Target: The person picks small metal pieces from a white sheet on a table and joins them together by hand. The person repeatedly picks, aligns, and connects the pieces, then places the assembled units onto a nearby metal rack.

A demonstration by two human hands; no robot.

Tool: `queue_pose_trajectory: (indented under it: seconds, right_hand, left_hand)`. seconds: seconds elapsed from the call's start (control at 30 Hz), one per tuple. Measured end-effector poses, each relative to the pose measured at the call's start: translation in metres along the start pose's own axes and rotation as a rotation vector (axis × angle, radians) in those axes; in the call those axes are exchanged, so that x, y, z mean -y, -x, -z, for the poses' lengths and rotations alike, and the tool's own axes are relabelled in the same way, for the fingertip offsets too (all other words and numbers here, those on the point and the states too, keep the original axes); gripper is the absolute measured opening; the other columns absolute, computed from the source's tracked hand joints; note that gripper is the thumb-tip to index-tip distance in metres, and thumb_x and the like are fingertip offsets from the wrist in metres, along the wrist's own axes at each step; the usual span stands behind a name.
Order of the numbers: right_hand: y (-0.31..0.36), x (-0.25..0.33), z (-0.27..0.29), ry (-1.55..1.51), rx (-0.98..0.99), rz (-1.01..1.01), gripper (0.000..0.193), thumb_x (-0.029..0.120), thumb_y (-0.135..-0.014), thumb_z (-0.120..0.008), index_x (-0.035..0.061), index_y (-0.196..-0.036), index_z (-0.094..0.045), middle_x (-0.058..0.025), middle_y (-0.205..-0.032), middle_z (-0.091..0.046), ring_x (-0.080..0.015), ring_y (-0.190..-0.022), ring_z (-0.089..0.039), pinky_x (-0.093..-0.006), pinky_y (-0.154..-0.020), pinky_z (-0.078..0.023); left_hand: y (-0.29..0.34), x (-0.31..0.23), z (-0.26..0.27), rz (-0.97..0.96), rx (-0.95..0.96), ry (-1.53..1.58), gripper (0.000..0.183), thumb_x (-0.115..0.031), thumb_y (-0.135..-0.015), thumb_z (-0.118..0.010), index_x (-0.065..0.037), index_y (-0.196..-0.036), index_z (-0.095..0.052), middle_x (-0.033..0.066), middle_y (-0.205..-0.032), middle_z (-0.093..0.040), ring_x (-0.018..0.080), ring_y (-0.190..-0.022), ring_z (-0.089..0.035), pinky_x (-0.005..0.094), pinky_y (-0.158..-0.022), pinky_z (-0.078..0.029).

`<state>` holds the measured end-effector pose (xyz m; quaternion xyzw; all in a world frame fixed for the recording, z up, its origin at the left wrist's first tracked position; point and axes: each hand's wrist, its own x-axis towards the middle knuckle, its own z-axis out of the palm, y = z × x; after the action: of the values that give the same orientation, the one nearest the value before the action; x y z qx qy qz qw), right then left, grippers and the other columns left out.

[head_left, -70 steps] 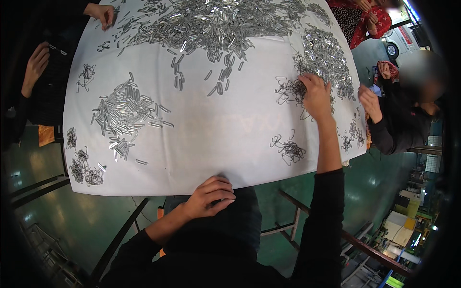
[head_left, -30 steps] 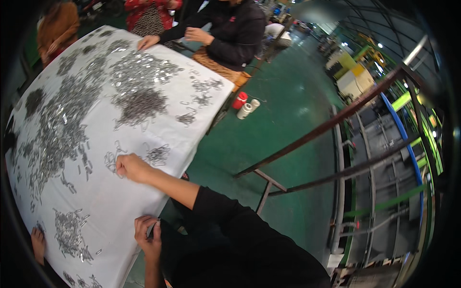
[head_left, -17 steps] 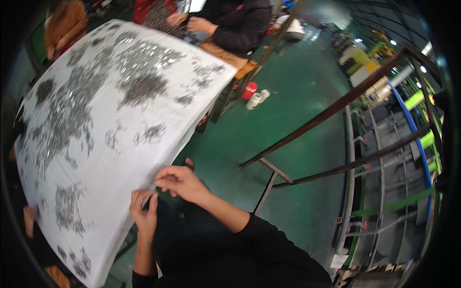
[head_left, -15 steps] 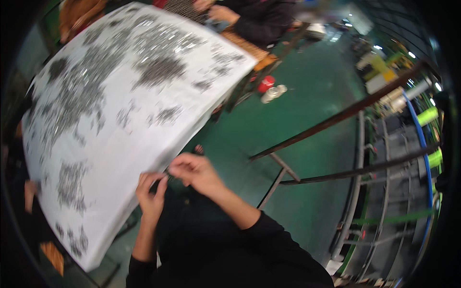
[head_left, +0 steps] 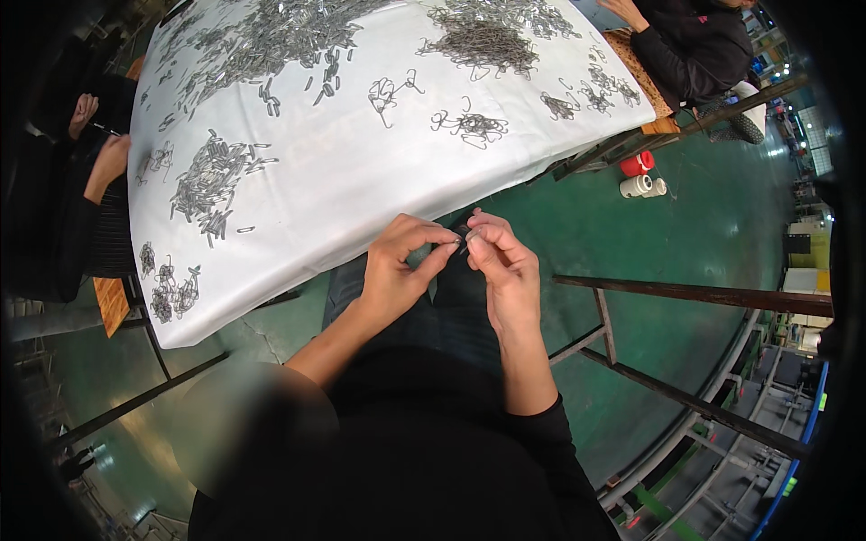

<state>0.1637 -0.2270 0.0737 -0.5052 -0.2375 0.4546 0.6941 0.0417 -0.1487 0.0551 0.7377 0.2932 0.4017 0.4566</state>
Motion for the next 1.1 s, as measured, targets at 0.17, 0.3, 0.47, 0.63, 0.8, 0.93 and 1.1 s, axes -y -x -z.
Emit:
queue_pose_trajectory:
  seconds: [0.17,0.3,0.47,0.63,0.8,0.93,1.1]
  right_hand:
    - [-0.008,-0.005,0.002,0.026,0.011,0.011,0.010,0.004,-0.084,-0.062,-0.0020,-0.092,-0.063,-0.0058,-0.108,-0.053,-0.0080,-0.076,-0.048,-0.0209,-0.069,-0.039]
    - [-0.010,-0.009,0.002,0.109,-0.023,0.117,0.008,0.004,-0.083,-0.063,-0.0002,-0.090,-0.064,-0.0049,-0.106,-0.054,-0.0109,-0.093,-0.051,-0.0225,-0.075,-0.040]
    - [-0.015,-0.012,-0.002,0.234,-0.043,0.160,0.007,0.007,-0.082,-0.064,0.0021,-0.087,-0.063,-0.0024,-0.101,-0.052,-0.0118,-0.096,-0.049,-0.0241,-0.087,-0.039]
    - [-0.013,-0.012,-0.007,0.419,-0.088,0.372,0.007,0.004,-0.083,-0.063,0.0013,-0.089,-0.062,-0.0046,-0.099,-0.051,-0.0119,-0.084,-0.052,-0.0230,-0.073,-0.042]
    - [-0.010,-0.013,-0.006,0.442,-0.066,0.447,0.007,0.002,-0.085,-0.060,0.0009,-0.091,-0.062,-0.0071,-0.097,-0.053,-0.0142,-0.082,-0.054,-0.0245,-0.071,-0.045]
    - [-0.007,-0.007,0.002,0.474,-0.065,0.458,0.007,0.001,-0.086,-0.059,-0.0001,-0.092,-0.062,-0.0064,-0.097,-0.057,-0.0120,-0.081,-0.055,-0.0227,-0.071,-0.045]
    - [0.003,-0.007,0.004,0.368,-0.080,0.401,0.008,0.001,-0.087,-0.057,0.0002,-0.094,-0.061,-0.0055,-0.097,-0.058,-0.0100,-0.080,-0.055,-0.0209,-0.067,-0.044]
  left_hand:
    - [-0.002,0.006,0.000,0.002,0.016,0.008,0.014,-0.003,-0.072,-0.071,-0.006,-0.085,-0.069,0.0053,-0.084,-0.066,0.0207,-0.080,-0.059,0.0310,-0.070,-0.047]
    - [-0.005,0.009,0.004,-0.018,0.035,-0.033,0.012,-0.004,-0.073,-0.070,-0.005,-0.085,-0.068,0.0068,-0.084,-0.066,0.0225,-0.080,-0.059,0.0330,-0.071,-0.047]
    - [-0.015,0.005,0.003,-0.060,0.016,-0.060,0.010,-0.001,-0.071,-0.069,-0.002,-0.081,-0.066,0.0093,-0.079,-0.064,0.0250,-0.076,-0.059,0.0325,-0.070,-0.046]
    - [-0.020,-0.002,0.000,-0.005,0.016,-0.011,0.010,0.003,-0.072,-0.067,0.002,-0.081,-0.063,0.0097,-0.079,-0.062,0.0215,-0.076,-0.058,0.0289,-0.070,-0.045]
    - [-0.030,0.023,0.014,-0.044,0.045,-0.108,0.016,-0.001,-0.078,-0.061,0.000,-0.094,-0.063,0.0138,-0.095,-0.062,0.0270,-0.090,-0.056,0.0331,-0.080,-0.044]
    - [-0.110,0.092,0.066,-0.120,-0.104,-0.538,0.030,-0.014,-0.088,-0.052,0.000,-0.115,-0.055,0.0186,-0.122,-0.052,0.0343,-0.116,-0.045,0.0432,-0.099,-0.034]
    - [-0.164,0.164,0.105,0.104,0.031,-1.096,0.051,-0.030,-0.093,-0.045,-0.008,-0.137,-0.035,0.0123,-0.145,-0.030,0.0314,-0.136,-0.021,0.0559,-0.105,-0.020]
